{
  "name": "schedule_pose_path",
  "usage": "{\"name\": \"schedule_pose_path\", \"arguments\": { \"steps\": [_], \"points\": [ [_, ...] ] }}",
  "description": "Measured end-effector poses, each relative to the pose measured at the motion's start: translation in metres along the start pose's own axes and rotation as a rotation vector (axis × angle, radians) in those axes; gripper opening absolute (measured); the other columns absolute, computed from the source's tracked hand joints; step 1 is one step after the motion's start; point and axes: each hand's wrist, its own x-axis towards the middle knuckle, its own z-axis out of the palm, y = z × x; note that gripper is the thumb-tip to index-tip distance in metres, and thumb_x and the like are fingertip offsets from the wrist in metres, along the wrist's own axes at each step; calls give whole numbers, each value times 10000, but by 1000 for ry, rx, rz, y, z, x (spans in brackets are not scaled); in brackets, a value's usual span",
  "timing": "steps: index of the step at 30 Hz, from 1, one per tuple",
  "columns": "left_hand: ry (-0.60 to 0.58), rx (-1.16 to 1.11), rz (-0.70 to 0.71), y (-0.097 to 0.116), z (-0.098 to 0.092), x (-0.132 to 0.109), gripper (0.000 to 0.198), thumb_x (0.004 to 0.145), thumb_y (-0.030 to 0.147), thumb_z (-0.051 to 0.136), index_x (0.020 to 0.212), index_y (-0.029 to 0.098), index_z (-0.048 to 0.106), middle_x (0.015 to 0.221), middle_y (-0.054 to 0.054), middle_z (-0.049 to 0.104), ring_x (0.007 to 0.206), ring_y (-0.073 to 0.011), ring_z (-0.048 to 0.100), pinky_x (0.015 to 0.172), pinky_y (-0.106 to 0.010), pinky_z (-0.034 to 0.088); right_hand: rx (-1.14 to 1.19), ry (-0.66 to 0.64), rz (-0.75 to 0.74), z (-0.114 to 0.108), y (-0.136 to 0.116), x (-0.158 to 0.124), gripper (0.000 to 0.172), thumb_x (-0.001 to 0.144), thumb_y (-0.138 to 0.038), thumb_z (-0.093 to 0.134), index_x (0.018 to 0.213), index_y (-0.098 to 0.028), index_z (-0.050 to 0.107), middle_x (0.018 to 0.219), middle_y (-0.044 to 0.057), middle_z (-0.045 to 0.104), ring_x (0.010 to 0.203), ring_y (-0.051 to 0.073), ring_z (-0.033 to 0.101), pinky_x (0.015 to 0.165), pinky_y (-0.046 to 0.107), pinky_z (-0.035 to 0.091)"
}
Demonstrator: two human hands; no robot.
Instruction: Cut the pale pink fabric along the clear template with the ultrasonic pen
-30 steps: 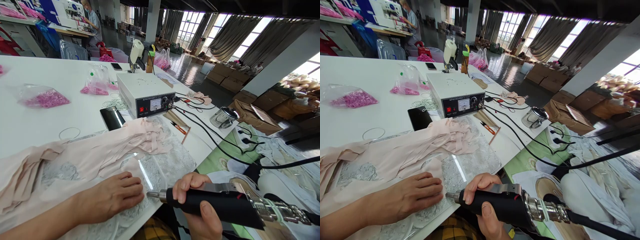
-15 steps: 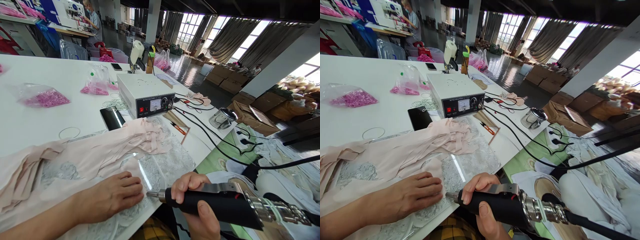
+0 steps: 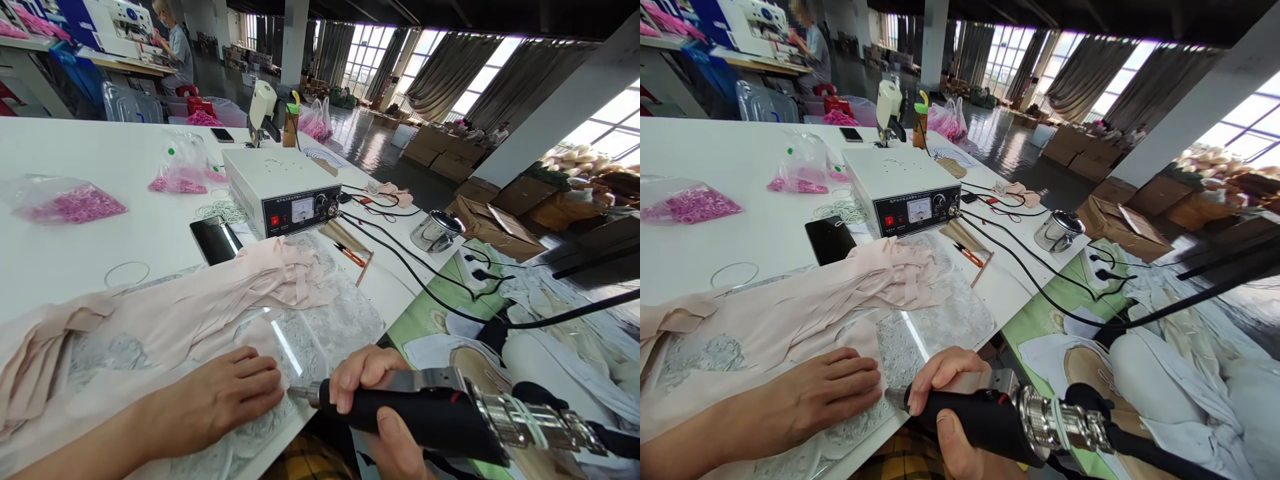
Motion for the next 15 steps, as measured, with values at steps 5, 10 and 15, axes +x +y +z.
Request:
{"name": "schedule_pose_path", "arguments": {
  "steps": [5, 10, 15],
  "points": [
    [-6, 37, -10, 0, -3, 0, 335, 999, 84, 467, 1286, 182, 608, 1090, -101, 720, 1046, -230, 654, 958, -351, 467, 21, 44, -31, 1, -2, 1, 156, 892, -400, 570, 1005, -294, 592, 806, 13, 638, 602, 188, 603, 574, 360, 510],
    [-23, 60, 32, -1, -8, 2, 362, 1020, 60, 363, 1280, 134, 604, 1127, -110, 713, 1063, -251, 636, 943, -360, 444, -5, 16, -11, 1, -5, 3, 167, 913, -401, 592, 1017, -271, 581, 804, 15, 643, 642, 182, 620, 608, 345, 503],
    [-41, 70, 22, -1, -8, 1, 381, 1010, 47, 359, 1287, 144, 602, 1164, -109, 697, 1095, -258, 621, 967, -364, 421, 25, 25, -18, -1, -1, 1, 178, 914, -406, 593, 1021, -264, 578, 846, 19, 637, 631, 167, 610, 603, 339, 505]
  ]
}}
